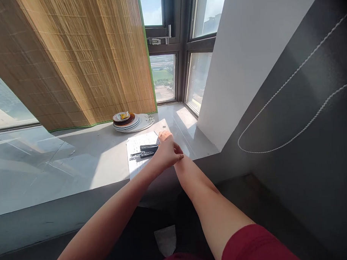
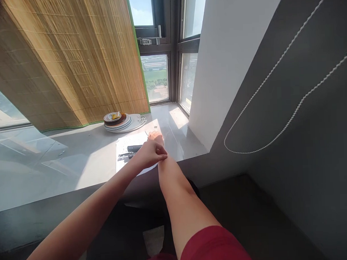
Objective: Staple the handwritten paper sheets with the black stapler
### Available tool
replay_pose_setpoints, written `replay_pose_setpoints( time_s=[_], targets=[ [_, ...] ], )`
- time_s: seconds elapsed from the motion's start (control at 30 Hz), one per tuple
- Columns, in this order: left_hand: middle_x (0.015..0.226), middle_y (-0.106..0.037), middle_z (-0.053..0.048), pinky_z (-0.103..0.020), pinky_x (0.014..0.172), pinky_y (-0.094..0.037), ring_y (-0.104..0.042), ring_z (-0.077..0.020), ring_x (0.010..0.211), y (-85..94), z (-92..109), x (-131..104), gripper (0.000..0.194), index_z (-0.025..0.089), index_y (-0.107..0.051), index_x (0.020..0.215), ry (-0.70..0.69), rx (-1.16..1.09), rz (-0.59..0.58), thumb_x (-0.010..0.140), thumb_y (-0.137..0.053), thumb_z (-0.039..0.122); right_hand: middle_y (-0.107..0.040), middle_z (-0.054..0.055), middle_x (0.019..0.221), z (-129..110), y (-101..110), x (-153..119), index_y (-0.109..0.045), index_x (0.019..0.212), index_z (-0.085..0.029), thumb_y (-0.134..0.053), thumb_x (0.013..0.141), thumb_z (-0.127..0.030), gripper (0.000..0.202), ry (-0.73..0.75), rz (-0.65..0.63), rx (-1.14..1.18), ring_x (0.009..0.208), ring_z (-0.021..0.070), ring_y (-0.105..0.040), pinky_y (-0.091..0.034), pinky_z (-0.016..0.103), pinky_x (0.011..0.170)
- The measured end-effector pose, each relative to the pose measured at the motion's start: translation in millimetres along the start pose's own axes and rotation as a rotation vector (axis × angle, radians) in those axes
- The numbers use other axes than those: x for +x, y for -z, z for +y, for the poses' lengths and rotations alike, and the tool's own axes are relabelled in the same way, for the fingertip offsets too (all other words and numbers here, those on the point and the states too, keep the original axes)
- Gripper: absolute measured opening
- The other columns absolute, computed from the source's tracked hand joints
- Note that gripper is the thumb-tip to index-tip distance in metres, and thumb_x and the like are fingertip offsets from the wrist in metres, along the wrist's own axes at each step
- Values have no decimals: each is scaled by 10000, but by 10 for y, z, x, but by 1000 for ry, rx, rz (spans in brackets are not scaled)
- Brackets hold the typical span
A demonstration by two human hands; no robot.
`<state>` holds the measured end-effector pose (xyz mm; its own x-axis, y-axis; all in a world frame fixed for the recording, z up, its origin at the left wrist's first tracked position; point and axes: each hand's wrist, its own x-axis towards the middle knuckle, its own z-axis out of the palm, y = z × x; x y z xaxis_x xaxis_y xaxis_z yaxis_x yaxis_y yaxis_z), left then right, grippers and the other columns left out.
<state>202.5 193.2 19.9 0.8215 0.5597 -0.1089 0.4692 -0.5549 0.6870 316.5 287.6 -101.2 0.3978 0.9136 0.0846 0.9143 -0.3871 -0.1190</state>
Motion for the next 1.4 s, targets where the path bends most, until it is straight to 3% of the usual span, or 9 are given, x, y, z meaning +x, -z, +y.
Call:
replay_pose_setpoints(
  time_s=[0.33, 0.43, 0.63, 0.7, 0.8, 1.07, 1.13, 1.23, 1.4],
  targets=[
    [824, -817, -18, -274, 706, -571, -752, -190, 789, -90, 451, -690, 137, 224, -872, 845, -156, -190, -117, 841, -754, 155, -690, 222, 1117, 73, -92, 39, -623, 1167, -16, -388, 1021, -5, 277, 67, 60, -99, 930, 211, -610, -406, 325, 729],
    [833, -820, -22, -286, 738, -580, -749, -196, 793, -88, 390, -654, 172, 228, -873, 840, -144, -136, -24, 833, -733, 129, -689, 229, 1138, 72, -110, 61, -620, 1188, -7, -389, 1020, -7, 285, 67, 64, -98, 944, 215, -611, -431, 322, 744],
    [856, -823, -49, -328, 815, -591, -766, -230, 868, -45, 7, -142, 141, 198, -869, 843, -11, -6, 76, 816, -760, 113, -696, 241, 1124, 56, -154, 105, -652, 1196, -9, -566, 997, -91, 232, 50, 57, -95, 940, 257, -645, -491, 332, 772],
    [851, -822, -54, -329, 816, -592, -769, -229, 866, -33, -64, -69, 123, 188, -868, 851, 16, -9, 96, 822, -766, 124, -688, 238, 1112, 54, -163, 102, -648, 1180, -1, -562, 989, -67, 219, 49, 64, -105, 946, 256, -648, -477, 329, 774],
    [835, -821, -46, -314, 788, -591, -767, -217, 839, -24, -35, -154, 121, 188, -863, 837, -8, -64, 66, 837, -753, 138, -676, 231, 1110, 62, -164, 88, -619, 1186, 4, -469, 995, -15, 244, 55, 76, -114, 959, 238, -634, -449, 324, 767],
    [831, -824, -14, -273, 715, -576, -761, -194, 794, 13, 321, -658, 135, 234, -870, 841, -133, -213, -82, 842, -743, 188, -674, 222, 1065, 89, -180, 114, -606, 1158, 15, -356, 997, 21, 298, 78, 82, -104, 919, 208, -607, -414, 313, 716],
    [846, -827, -20, -280, 725, -577, -762, -203, 806, 91, 288, -700, 125, 242, -874, 850, -136, -220, -21, 843, -750, 222, -675, 222, 1077, 85, -181, 121, -608, 1177, 17, -354, 1001, 17, 309, 76, 81, -100, 937, 215, -608, -424, 319, 731],
    [914, -835, -49, -311, 757, -587, -766, -232, 848, 299, 35, -666, 158, 229, -874, 907, -110, -230, 193, 851, -762, 325, -676, 225, 1096, 72, -169, 131, -622, 1200, 13, -392, 1003, -7, 303, 73, 67, -88, 963, 233, -615, -446, 336, 754],
    [983, -825, -67, -353, 821, -590, -744, -240, 869, 615, -864, -413, 307, 208, -849, 1049, 56, -108, 726, 862, -730, 421, -683, 249, 1151, 49, -160, 151, -667, 1255, -35, -416, 989, -46, 365, 57, 38, -56, 1012, 304, -646, -502, 389, 777]
  ],
)
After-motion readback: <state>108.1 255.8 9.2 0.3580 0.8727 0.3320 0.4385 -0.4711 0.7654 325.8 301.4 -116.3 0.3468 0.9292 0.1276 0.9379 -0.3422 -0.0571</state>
